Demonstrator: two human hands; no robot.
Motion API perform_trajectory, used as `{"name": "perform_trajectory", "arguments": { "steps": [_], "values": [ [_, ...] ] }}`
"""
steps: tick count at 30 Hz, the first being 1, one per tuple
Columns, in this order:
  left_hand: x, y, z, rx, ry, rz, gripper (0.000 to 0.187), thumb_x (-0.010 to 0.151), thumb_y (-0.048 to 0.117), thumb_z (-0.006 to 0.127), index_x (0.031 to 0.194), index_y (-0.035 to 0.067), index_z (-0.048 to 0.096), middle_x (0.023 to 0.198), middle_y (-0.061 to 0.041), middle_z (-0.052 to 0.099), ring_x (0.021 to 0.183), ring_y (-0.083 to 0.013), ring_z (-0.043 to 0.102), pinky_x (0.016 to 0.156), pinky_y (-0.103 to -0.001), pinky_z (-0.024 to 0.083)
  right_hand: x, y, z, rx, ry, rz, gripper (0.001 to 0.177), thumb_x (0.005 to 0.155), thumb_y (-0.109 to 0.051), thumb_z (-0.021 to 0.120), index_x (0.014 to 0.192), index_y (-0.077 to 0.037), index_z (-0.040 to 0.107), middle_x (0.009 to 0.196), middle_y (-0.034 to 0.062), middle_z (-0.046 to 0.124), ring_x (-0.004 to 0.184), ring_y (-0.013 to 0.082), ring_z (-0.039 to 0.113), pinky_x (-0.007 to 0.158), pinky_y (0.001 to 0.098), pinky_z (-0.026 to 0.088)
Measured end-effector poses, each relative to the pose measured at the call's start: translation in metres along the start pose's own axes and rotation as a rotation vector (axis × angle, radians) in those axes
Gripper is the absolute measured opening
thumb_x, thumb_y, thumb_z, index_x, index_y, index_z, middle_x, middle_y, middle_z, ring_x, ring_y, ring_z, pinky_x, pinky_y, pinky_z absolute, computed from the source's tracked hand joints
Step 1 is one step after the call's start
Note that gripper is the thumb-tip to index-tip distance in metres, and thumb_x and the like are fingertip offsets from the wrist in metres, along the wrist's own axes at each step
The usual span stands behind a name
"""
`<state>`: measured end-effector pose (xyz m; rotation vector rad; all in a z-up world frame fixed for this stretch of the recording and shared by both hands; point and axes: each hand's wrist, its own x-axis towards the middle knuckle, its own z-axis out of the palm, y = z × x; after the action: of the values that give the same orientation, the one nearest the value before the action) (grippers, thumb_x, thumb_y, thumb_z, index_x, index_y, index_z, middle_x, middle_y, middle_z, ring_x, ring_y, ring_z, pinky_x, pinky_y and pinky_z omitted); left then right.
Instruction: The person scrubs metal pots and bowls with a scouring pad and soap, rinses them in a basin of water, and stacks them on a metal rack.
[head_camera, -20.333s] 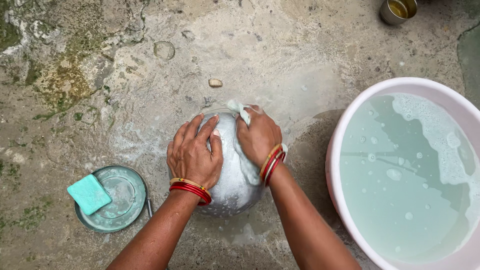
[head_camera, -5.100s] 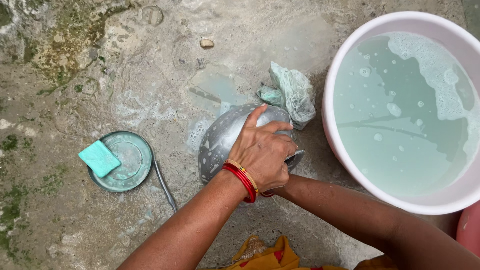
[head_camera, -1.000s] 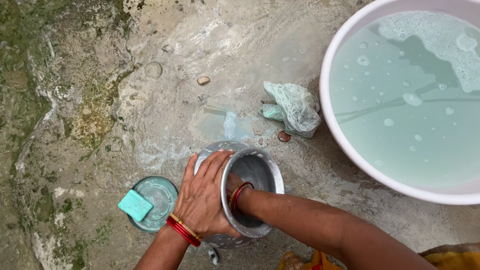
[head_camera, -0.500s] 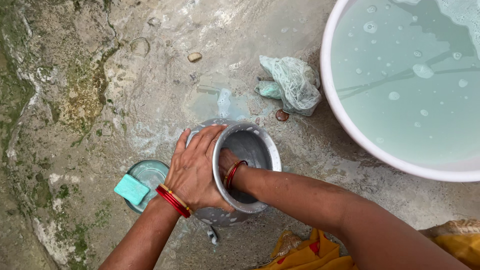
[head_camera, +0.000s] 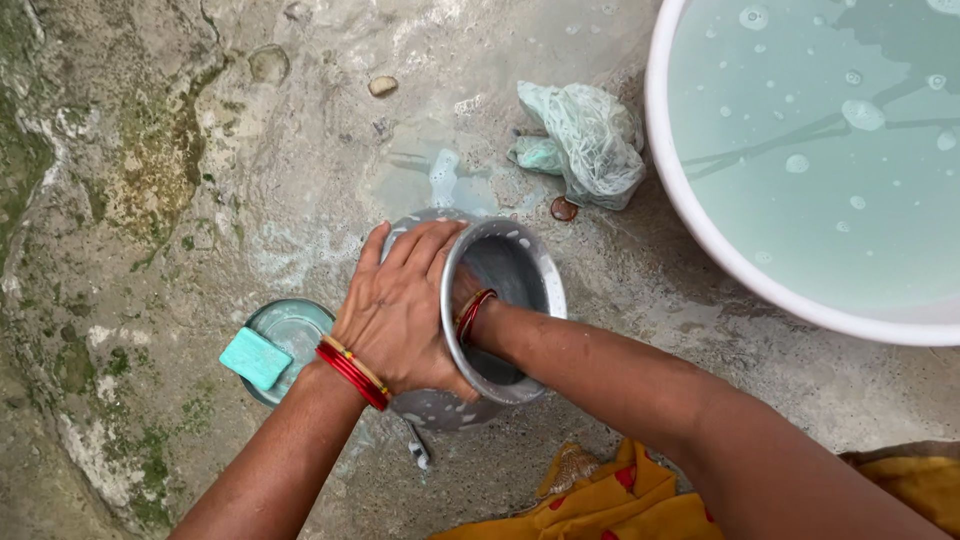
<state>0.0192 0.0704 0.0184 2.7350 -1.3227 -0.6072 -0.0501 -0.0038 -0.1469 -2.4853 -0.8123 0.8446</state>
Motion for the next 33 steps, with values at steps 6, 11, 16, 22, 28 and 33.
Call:
{"name": "perform_trajectory", "arguments": {
  "steps": [6, 11, 16, 22, 28, 33],
  "values": [
    [0.001, 0.01, -0.012, 0.1, -0.044, 0.169, 0.165, 0.021, 0.088, 0.085, 0.153, 0.006, 0.033, 0.149, -0.015, 0.04, 0.143, -0.0306, 0.036, 0.123, -0.053, 0.014, -0.018, 0.012, -0.016, -0.022, 0.017, 0.13, 0.083, 0.071, -0.041, 0.085, 0.143, -0.015, 0.054, 0.144, 0.0092, 0.055, 0.136, 0.0247, 0.047, 0.116, 0.038, 0.031],
    [0.002, -0.003, -0.01, 0.156, -0.002, 0.162, 0.171, 0.014, 0.089, 0.085, 0.155, 0.008, 0.033, 0.154, -0.013, 0.04, 0.143, -0.0297, 0.035, 0.121, -0.052, 0.015, 0.005, 0.012, -0.013, 0.143, 0.068, -0.028, 0.086, 0.07, -0.041, 0.086, 0.145, -0.016, 0.052, 0.146, 0.0082, 0.054, 0.139, 0.0242, 0.044, 0.117, 0.0374, 0.028],
    [0.001, -0.004, 0.017, 0.198, 0.101, 0.146, 0.17, 0.018, 0.097, 0.081, 0.15, 0.0, 0.036, 0.15, -0.017, 0.042, 0.143, -0.0313, 0.035, 0.122, -0.052, 0.016, -0.002, 0.053, 0.06, 0.645, 0.054, 0.01, 0.095, 0.069, -0.044, 0.087, 0.149, -0.015, 0.045, 0.15, 0.0071, 0.05, 0.142, 0.0226, 0.041, 0.119, 0.0356, 0.026],
    [-0.007, 0.004, -0.001, 0.155, 0.101, 0.134, 0.17, 0.016, 0.093, 0.083, 0.151, 0.003, 0.034, 0.152, -0.015, 0.04, 0.145, -0.0297, 0.032, 0.121, -0.05, 0.014, 0.002, 0.06, 0.049, 1.292, 0.203, 0.099, 0.114, 0.067, -0.054, 0.086, 0.157, -0.011, 0.03, 0.155, 0.0056, 0.046, 0.143, 0.0192, 0.042, 0.119, 0.0314, 0.029],
    [0.009, -0.003, 0.012, 0.054, 0.094, 0.067, 0.165, 0.018, 0.086, 0.087, 0.151, 0.004, 0.034, 0.151, -0.013, 0.041, 0.145, -0.0279, 0.032, 0.12, -0.048, 0.016, 0.006, 0.042, -0.029, 0.994, 0.126, 0.399, 0.106, 0.063, -0.057, 0.082, 0.15, -0.01, 0.045, 0.146, 0.0056, 0.061, 0.139, 0.0173, 0.053, 0.116, 0.03, 0.039],
    [-0.016, 0.006, 0.022, 0.169, 0.162, 0.113, 0.16, 0.027, 0.084, 0.088, 0.151, -0.002, 0.037, 0.152, -0.015, 0.043, 0.146, -0.0287, 0.034, 0.123, -0.049, 0.018, -0.022, 0.041, -0.005, -0.022, 0.213, -0.004, 0.081, 0.092, -0.047, 0.08, 0.154, -0.014, 0.04, 0.154, 0.0106, 0.046, 0.143, 0.0272, 0.04, 0.119, 0.0421, 0.027]
  ]
}}
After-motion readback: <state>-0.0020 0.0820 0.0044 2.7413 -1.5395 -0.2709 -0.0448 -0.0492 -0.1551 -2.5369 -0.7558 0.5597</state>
